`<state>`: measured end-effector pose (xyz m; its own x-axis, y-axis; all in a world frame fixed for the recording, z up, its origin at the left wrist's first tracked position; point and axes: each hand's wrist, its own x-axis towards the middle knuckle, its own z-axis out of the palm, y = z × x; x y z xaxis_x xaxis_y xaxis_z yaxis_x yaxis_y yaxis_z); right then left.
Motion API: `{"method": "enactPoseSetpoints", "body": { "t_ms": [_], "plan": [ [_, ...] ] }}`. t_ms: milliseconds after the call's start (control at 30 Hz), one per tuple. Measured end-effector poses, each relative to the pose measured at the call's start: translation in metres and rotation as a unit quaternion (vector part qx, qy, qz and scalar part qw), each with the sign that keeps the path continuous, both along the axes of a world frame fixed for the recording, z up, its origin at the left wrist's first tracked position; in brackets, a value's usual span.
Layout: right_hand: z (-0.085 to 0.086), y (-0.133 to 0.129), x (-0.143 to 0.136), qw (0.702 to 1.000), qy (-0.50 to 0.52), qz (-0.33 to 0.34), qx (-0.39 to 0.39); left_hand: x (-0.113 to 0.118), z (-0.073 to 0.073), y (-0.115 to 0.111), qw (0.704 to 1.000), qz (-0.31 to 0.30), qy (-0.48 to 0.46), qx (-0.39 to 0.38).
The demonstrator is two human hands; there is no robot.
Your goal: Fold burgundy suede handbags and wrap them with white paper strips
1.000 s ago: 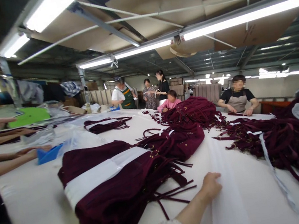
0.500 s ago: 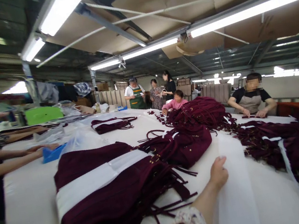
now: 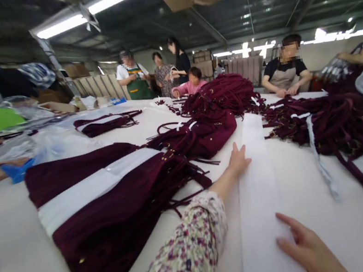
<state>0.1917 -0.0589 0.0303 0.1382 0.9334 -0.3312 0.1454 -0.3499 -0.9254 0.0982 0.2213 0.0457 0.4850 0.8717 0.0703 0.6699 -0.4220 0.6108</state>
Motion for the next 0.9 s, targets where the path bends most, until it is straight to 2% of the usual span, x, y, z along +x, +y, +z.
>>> {"method": "enactPoseSetpoints", "body": {
  "t_ms": [67, 133, 200, 267, 300, 367, 433, 500, 600, 700, 733, 800, 867, 900],
  "plan": [
    [-0.003, 0.004, 0.001, 0.999, -0.024, -0.031, 0.016, -0.004, 0.007, -0.009, 1.0, -0.019, 0.005, -0.009],
    [-0.006, 0.007, 0.003, 0.997, -0.058, -0.047, 0.032, -0.013, 0.014, -0.028, 0.998, -0.054, 0.005, -0.013],
    [-0.009, 0.007, 0.005, 0.994, -0.095, -0.041, 0.044, -0.028, 0.022, -0.06, 0.996, -0.09, 0.004, -0.008],
    [-0.014, 0.007, 0.007, 0.987, -0.147, -0.027, 0.061, -0.048, 0.026, -0.103, 0.991, -0.131, 0.008, 0.006],
    [-0.017, 0.007, 0.007, 0.981, -0.179, -0.022, 0.07, -0.057, 0.025, -0.125, 0.986, -0.167, 0.014, 0.015],
    [-0.024, 0.008, 0.007, 0.967, -0.239, -0.009, 0.09, -0.076, 0.017, -0.166, 0.959, -0.277, 0.036, 0.057],
    [-0.03, 0.009, 0.007, 0.953, -0.284, 0.006, 0.11, -0.09, 0.007, -0.195, 0.944, -0.309, 0.062, 0.097],
    [-0.031, 0.011, 0.008, 0.942, -0.309, 0.02, 0.126, -0.102, -0.002, -0.212, 0.944, -0.298, 0.064, 0.128],
    [-0.018, 0.023, 0.014, 0.919, -0.361, 0.021, 0.157, -0.112, -0.016, -0.218, 0.949, -0.277, 0.041, 0.146],
    [0.011, 0.057, 0.019, 0.897, -0.387, 0.003, 0.211, -0.108, -0.038, -0.209, 0.951, -0.27, 0.025, 0.149],
    [0.022, 0.073, 0.018, 0.904, -0.365, -0.002, 0.222, -0.104, -0.047, -0.204, 0.952, -0.267, 0.02, 0.147],
    [0.041, 0.112, 0.011, 0.943, -0.26, -0.006, 0.208, -0.093, -0.065, -0.193, 0.958, -0.255, 0.005, 0.133],
    [0.054, 0.159, -0.004, 0.985, -0.096, -0.021, 0.144, -0.082, -0.08, -0.183, 0.965, -0.243, -0.014, 0.102],
    [0.057, 0.184, -0.013, 0.994, -0.009, -0.042, 0.102, -0.078, -0.086, -0.179, 0.967, -0.24, -0.026, 0.085]
  ]
}}
